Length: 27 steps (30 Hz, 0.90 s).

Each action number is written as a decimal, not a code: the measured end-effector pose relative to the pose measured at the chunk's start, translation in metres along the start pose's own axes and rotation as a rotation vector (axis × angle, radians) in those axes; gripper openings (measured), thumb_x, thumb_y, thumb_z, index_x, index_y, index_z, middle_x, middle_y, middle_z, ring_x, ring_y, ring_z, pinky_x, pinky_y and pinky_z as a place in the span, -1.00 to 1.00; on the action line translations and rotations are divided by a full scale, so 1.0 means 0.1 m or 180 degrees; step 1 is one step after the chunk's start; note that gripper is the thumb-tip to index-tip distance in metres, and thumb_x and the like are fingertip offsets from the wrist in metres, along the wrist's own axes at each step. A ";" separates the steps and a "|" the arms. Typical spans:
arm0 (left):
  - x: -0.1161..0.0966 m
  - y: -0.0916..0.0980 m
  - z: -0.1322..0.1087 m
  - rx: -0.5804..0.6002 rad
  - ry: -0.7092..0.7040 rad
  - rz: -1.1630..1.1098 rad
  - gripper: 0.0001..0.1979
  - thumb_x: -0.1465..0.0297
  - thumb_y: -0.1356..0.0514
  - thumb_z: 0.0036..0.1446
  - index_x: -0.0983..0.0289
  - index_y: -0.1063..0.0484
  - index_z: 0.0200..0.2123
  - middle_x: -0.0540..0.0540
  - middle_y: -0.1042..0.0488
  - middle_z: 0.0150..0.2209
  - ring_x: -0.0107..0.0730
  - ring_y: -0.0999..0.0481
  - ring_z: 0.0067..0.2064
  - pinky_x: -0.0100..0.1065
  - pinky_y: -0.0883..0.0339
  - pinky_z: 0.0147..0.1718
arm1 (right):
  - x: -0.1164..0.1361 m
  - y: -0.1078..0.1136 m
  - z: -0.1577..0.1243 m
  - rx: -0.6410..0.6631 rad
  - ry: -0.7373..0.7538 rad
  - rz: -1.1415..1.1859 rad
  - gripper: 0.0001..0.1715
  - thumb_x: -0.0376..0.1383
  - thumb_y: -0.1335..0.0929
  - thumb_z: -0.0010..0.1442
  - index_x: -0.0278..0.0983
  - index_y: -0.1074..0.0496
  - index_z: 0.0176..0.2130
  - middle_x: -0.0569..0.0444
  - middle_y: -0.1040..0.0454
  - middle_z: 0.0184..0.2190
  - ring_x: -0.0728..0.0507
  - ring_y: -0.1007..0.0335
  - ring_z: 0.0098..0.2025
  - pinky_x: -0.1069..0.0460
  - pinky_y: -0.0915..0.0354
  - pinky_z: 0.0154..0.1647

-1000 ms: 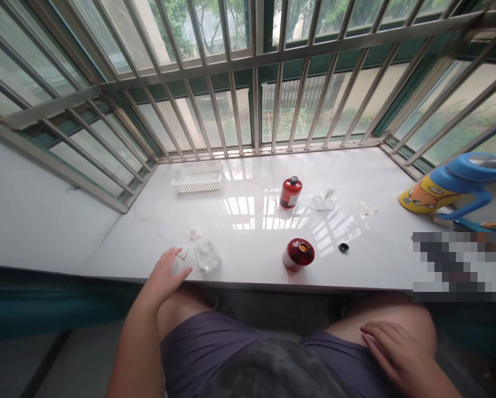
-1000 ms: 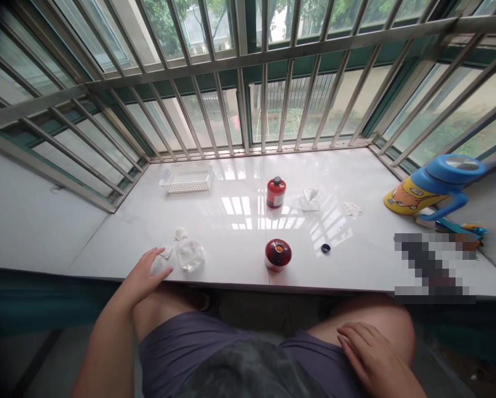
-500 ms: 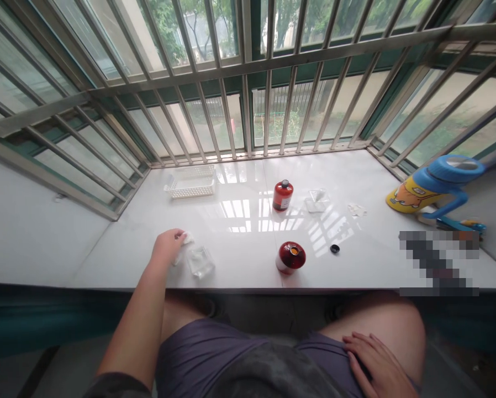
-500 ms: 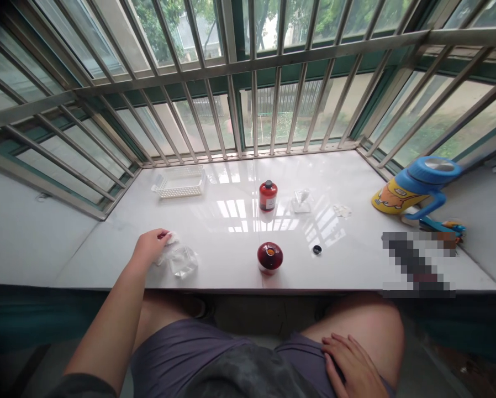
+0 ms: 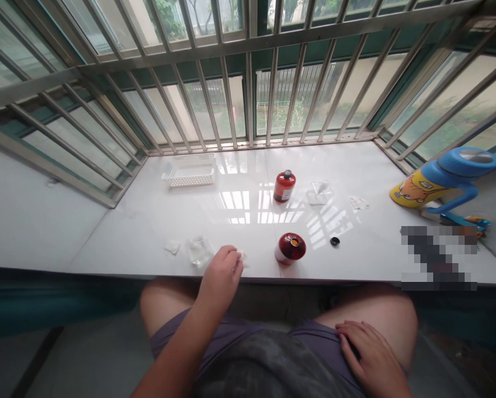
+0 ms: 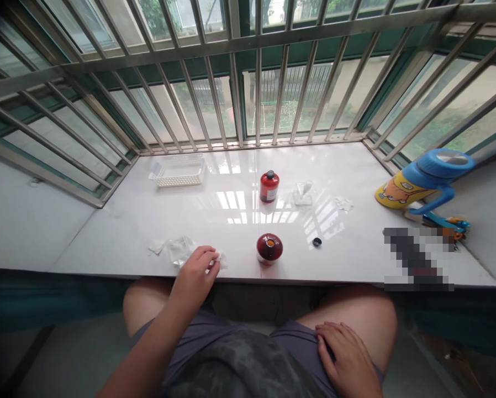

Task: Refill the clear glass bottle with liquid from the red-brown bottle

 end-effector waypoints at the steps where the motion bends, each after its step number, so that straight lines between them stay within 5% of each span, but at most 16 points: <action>1: 0.09 -0.18 -0.01 0.0115 0.0163 0.0203 -0.81 0.50 -0.12 0.39 0.17 -0.52 -0.16 0.18 -0.57 -0.05 -0.17 -0.63 -0.07 -0.15 -0.60 -0.03 | 0.00 0.01 0.00 0.0001 0.0022 -0.0013 -0.72 -0.10 -0.38 0.41 -0.07 -0.66 -0.01 0.06 -0.73 -0.01 -0.32 -0.66 0.06 -0.29 -0.39 0.26; 4: 0.36 -0.51 -0.04 0.0298 0.0430 0.0478 -0.76 0.58 -0.08 0.35 0.20 -0.50 -0.13 0.22 -0.57 -0.11 -0.07 -0.63 -0.05 -0.03 -0.60 0.01 | 0.01 0.02 0.01 0.0055 0.0135 -0.0072 -0.72 -0.10 -0.40 0.39 -0.07 -0.67 -0.01 0.07 -0.74 -0.02 -0.30 -0.67 0.03 -0.27 -0.43 0.23; 8: 0.46 -0.61 -0.10 0.0501 0.0294 0.0354 -0.67 0.57 -0.13 0.33 0.23 -0.48 0.10 0.27 -0.63 0.03 -0.03 -0.66 0.08 0.00 -0.61 0.11 | -0.01 0.02 0.02 0.0182 0.0088 -0.0106 -0.68 -0.08 -0.38 0.41 -0.10 -0.68 -0.01 0.01 -0.74 -0.01 -0.32 -0.67 0.03 -0.27 -0.44 0.23; 15: 0.23 -0.77 -0.36 0.1024 -0.0340 0.0305 -0.54 0.44 -0.12 0.43 0.29 -0.34 0.35 0.37 -0.32 0.47 0.02 -0.32 0.50 0.01 -0.37 0.42 | 0.08 0.05 0.03 0.0067 -0.0010 -0.0063 -0.70 -0.12 -0.36 0.43 -0.11 -0.65 -0.01 0.02 -0.73 0.00 -0.30 -0.66 0.05 -0.29 -0.37 0.29; 21: 0.02 -0.88 -0.33 0.1451 -0.0720 0.0457 -0.48 0.46 -0.05 0.45 0.31 -0.26 0.42 0.38 -0.20 0.53 0.07 -0.18 0.56 0.26 -0.18 0.47 | 0.06 0.06 0.04 0.0038 0.0067 -0.0111 -0.72 -0.13 -0.38 0.41 -0.11 -0.65 0.00 0.05 -0.74 -0.02 -0.30 -0.67 0.04 -0.27 -0.39 0.26; 27: -0.07 -0.99 -0.08 0.1627 -0.1025 0.0379 -0.42 0.47 0.02 0.47 0.28 -0.17 0.50 0.29 -0.21 0.54 -0.11 -0.16 0.57 0.15 -0.02 0.54 | 0.03 0.05 0.04 0.0093 0.0206 -0.0152 -0.73 -0.13 -0.39 0.39 -0.08 -0.66 -0.01 0.06 -0.74 -0.02 -0.31 -0.68 0.02 -0.28 -0.43 0.22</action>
Point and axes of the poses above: each hand's wrist, its own z-axis towards the middle knuckle, its own y-axis out of the back of the hand, x = y × z, the point moved 5 cm from there along z, towards the middle knuckle
